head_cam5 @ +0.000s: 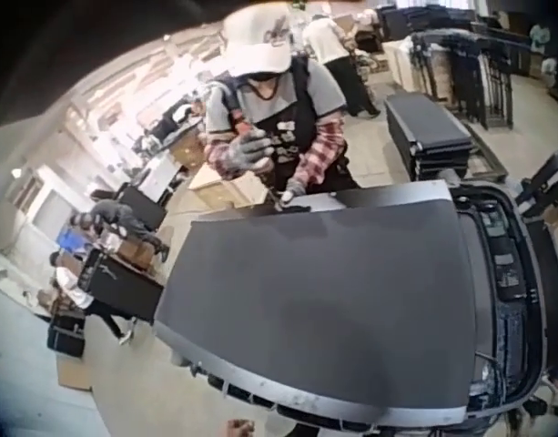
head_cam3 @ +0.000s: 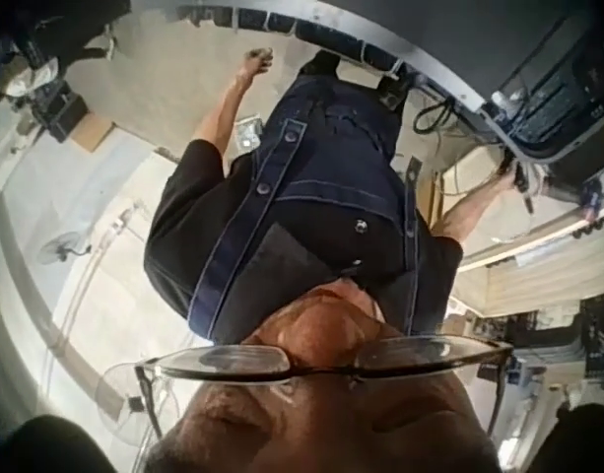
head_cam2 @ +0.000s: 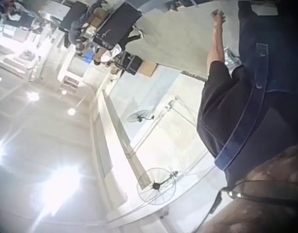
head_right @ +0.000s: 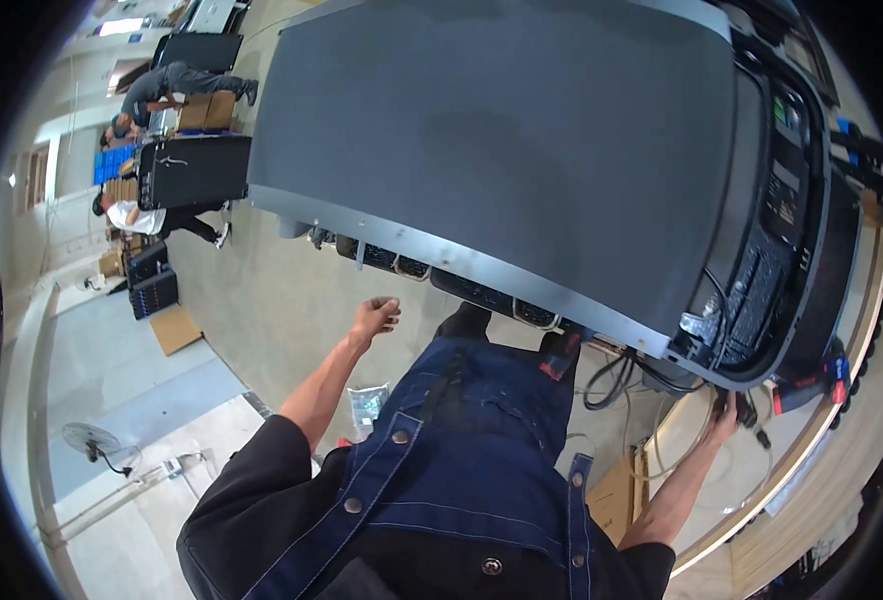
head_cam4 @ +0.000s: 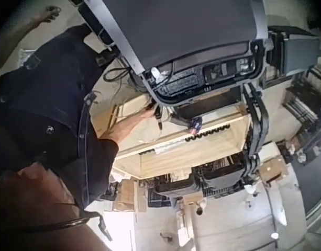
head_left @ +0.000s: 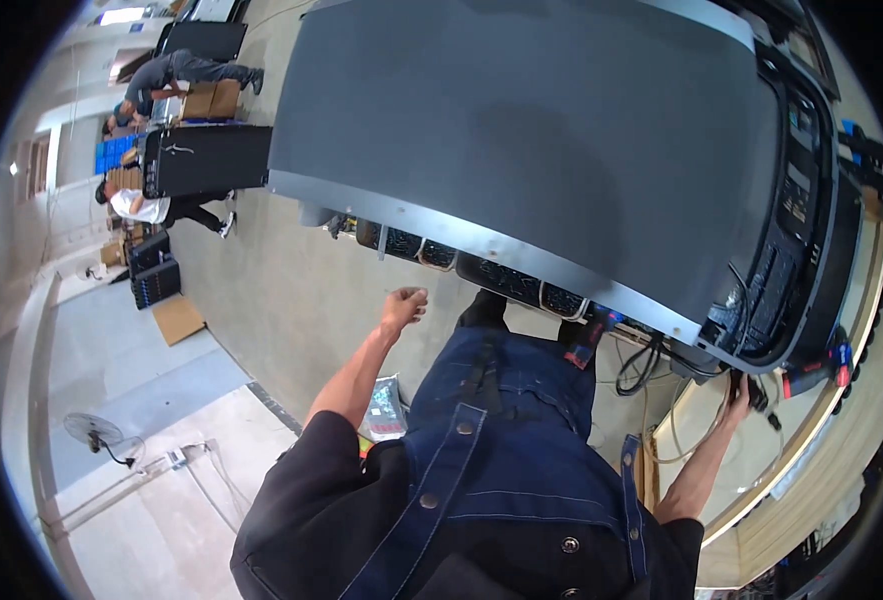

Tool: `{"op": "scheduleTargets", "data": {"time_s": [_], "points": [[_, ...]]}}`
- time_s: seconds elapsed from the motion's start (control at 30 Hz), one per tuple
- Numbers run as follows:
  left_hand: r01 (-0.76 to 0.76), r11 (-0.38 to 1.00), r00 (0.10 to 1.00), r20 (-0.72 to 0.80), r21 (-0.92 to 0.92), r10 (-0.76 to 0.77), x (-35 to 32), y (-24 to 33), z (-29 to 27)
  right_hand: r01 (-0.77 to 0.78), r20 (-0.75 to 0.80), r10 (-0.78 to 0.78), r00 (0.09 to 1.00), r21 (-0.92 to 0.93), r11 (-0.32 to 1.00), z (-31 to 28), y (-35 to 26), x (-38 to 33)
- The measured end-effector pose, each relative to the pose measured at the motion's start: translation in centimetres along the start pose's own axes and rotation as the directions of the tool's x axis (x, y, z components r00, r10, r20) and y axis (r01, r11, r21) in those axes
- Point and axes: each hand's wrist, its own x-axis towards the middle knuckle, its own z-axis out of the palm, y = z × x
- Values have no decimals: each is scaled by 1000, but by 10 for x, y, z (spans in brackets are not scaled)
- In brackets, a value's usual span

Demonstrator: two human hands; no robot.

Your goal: Assemble treadmill components including frame parts, plastic covers, and internal electronics using power tools.

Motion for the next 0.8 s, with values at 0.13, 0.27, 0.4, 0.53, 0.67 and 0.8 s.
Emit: {"op": "scheduleTargets", "data": {"time_s": [0.13, 0.27, 0.4, 0.53, 0.67, 0.8], "points": [[-122, 992, 992, -6, -30, 122, 82, -9, -2, 162, -225, -211, 951, -218, 962, -9, -58, -119], [-406, 903, 899, -115, 139, 422, 154, -24, -24, 410, -259, -499, 827, -331, 850, 2, -82, -269], [-456, 688, 786, -108, 564, 609, 163, 1, -36, 526, -159, -528, 834, -55, 848, 2, -97, -397], [-556, 471, 706, 90, 685, 702, 187, -6, -61, 505, -113, -493, 863, 153, 849, 12, -89, -486], [-694, 469, 638, 164, 546, 753, 187, -6, -85, 577, -133, -564, 815, 272, 770, 71, -88, -543], [-690, 540, 660, 113, 482, 742, 182, -8, -102, 492, 321, -589, 741, 337, 803, 146, -100, -592]]}}
